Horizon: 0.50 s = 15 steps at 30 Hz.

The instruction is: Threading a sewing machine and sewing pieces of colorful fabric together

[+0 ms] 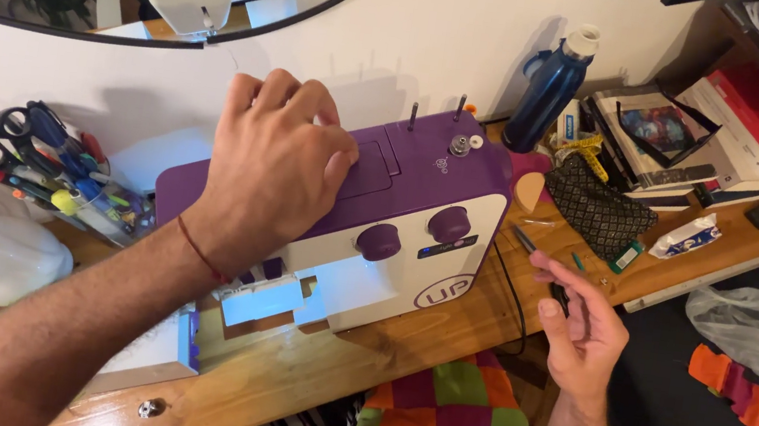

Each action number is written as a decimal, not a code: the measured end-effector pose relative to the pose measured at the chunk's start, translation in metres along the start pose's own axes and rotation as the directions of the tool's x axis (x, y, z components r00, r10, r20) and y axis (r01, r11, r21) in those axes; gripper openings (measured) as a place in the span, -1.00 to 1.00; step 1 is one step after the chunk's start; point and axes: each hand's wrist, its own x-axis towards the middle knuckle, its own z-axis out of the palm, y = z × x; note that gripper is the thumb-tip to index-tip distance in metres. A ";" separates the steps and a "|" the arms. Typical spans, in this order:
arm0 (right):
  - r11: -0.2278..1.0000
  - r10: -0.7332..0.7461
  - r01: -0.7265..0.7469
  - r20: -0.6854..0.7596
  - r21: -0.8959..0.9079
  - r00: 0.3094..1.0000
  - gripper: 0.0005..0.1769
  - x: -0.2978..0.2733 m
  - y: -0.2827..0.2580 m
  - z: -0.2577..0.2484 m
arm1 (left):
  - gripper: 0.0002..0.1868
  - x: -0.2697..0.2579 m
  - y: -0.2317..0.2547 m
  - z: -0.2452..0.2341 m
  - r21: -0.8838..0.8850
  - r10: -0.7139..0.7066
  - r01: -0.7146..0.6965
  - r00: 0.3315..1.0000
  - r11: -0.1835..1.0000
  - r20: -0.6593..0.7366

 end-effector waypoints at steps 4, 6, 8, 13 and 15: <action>1.000 -0.016 0.016 0.022 -0.006 1.000 -0.60 0.002 0.001 -0.001 | -0.73 0.000 -0.002 0.002 -0.029 0.015 -0.015 1.000 0.999 -0.016; 1.000 -0.015 0.015 0.030 -0.015 0.999 -0.60 0.002 0.002 -0.001 | -0.73 -0.002 -0.001 0.003 -0.003 0.015 -0.015 1.000 1.000 -0.018; 1.000 -0.014 0.014 0.025 -0.009 1.000 -0.62 0.002 0.001 0.001 | -0.72 -0.004 -0.001 0.001 0.019 0.037 -0.036 0.998 0.999 -0.050; 1.000 0.016 -0.015 0.035 -0.020 0.999 -0.62 -0.001 0.006 0.005 | -0.77 -0.008 -0.002 0.001 0.034 0.056 -0.054 0.996 0.998 -0.070; 1.000 0.017 -0.017 0.037 -0.016 0.999 -0.62 -0.001 0.007 0.007 | -0.77 -0.009 -0.002 0.002 0.037 0.066 -0.063 0.994 0.997 -0.090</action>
